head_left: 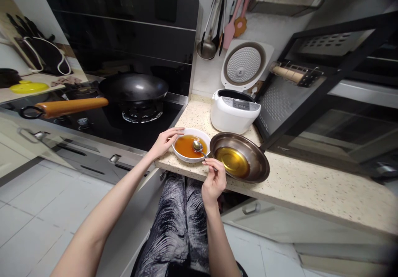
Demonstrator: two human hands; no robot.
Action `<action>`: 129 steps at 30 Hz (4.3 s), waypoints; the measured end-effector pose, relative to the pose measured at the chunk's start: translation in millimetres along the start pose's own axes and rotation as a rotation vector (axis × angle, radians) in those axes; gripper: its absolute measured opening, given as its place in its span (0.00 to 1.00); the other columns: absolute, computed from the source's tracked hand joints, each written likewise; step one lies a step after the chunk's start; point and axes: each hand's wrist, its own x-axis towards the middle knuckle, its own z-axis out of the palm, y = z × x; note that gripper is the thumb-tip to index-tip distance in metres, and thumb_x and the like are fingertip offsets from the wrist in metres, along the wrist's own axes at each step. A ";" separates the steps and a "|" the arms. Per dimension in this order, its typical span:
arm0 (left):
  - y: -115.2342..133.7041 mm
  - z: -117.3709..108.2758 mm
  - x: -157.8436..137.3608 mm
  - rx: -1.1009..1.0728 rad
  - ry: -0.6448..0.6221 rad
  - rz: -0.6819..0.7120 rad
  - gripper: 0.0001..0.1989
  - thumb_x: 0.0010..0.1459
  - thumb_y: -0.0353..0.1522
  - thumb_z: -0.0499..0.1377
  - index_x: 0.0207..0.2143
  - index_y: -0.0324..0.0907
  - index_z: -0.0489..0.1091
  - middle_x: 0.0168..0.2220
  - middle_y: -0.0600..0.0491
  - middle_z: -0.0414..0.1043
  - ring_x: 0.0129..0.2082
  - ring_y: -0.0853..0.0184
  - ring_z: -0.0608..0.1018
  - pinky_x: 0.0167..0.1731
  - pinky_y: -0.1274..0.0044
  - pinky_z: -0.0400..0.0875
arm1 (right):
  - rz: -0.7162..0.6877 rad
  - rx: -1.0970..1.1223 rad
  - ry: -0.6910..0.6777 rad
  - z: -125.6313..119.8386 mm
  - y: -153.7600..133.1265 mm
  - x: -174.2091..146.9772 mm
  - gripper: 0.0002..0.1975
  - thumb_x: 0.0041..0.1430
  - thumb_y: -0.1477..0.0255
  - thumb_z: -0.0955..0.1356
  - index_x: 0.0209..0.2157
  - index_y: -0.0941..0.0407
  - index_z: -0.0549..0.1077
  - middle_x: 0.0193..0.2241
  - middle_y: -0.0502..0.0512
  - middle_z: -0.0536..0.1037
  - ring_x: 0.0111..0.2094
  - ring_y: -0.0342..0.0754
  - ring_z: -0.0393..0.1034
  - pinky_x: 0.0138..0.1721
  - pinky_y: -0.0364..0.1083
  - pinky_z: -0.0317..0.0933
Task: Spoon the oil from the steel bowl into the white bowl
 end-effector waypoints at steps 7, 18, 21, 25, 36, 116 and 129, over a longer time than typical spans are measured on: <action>0.0 0.4 -0.3 0.002 0.000 0.001 0.16 0.69 0.38 0.54 0.47 0.44 0.81 0.59 0.45 0.76 0.61 0.55 0.76 0.64 0.58 0.66 | -0.003 0.026 0.046 -4.6 -5.6 2.0 0.08 0.71 0.77 0.63 0.41 0.54 0.74 0.36 0.53 0.80 0.40 0.46 0.77 0.45 0.49 0.71; 0.5 0.1 -0.5 0.010 -0.001 -0.008 0.17 0.69 0.39 0.54 0.46 0.43 0.81 0.59 0.44 0.76 0.61 0.54 0.76 0.64 0.58 0.66 | -0.008 -0.001 0.118 -18.0 -17.6 10.7 0.07 0.72 0.74 0.63 0.40 0.54 0.72 0.35 0.54 0.78 0.39 0.48 0.77 0.42 0.51 0.73; 0.8 -0.3 -0.5 0.011 -0.005 -0.006 0.17 0.69 0.39 0.54 0.46 0.44 0.81 0.60 0.45 0.76 0.61 0.54 0.76 0.65 0.58 0.66 | -0.005 -0.004 0.155 -21.0 -20.4 13.4 0.07 0.72 0.73 0.63 0.40 0.54 0.72 0.35 0.54 0.78 0.38 0.48 0.77 0.42 0.51 0.73; -0.3 -0.2 -0.6 0.009 -0.003 -0.005 0.17 0.69 0.39 0.54 0.47 0.44 0.81 0.60 0.45 0.76 0.61 0.54 0.76 0.65 0.58 0.66 | -0.020 -0.011 0.200 -26.2 -21.0 17.7 0.07 0.71 0.74 0.63 0.40 0.54 0.73 0.35 0.54 0.77 0.38 0.48 0.77 0.42 0.51 0.73; 0.4 -0.5 -1.2 0.012 -0.006 -0.006 0.17 0.70 0.38 0.53 0.47 0.43 0.81 0.60 0.44 0.75 0.61 0.55 0.76 0.65 0.56 0.65 | -0.103 -0.168 0.211 -39.2 -10.7 23.8 0.06 0.71 0.74 0.65 0.40 0.55 0.74 0.35 0.54 0.78 0.40 0.48 0.76 0.43 0.51 0.72; 0.5 0.6 -0.1 0.000 0.000 -0.003 0.17 0.69 0.39 0.54 0.46 0.43 0.81 0.59 0.44 0.76 0.61 0.54 0.77 0.64 0.57 0.67 | 0.086 0.064 0.017 8.2 3.4 -4.5 0.07 0.71 0.75 0.64 0.38 0.54 0.73 0.36 0.53 0.79 0.41 0.46 0.76 0.45 0.49 0.72; 0.9 0.7 -0.5 -0.003 0.000 -0.011 0.17 0.69 0.39 0.54 0.46 0.43 0.81 0.59 0.44 0.76 0.61 0.54 0.76 0.63 0.57 0.68 | 0.049 0.076 0.094 0.0 -7.8 1.7 0.07 0.70 0.78 0.64 0.40 0.54 0.73 0.36 0.53 0.78 0.39 0.46 0.76 0.43 0.49 0.72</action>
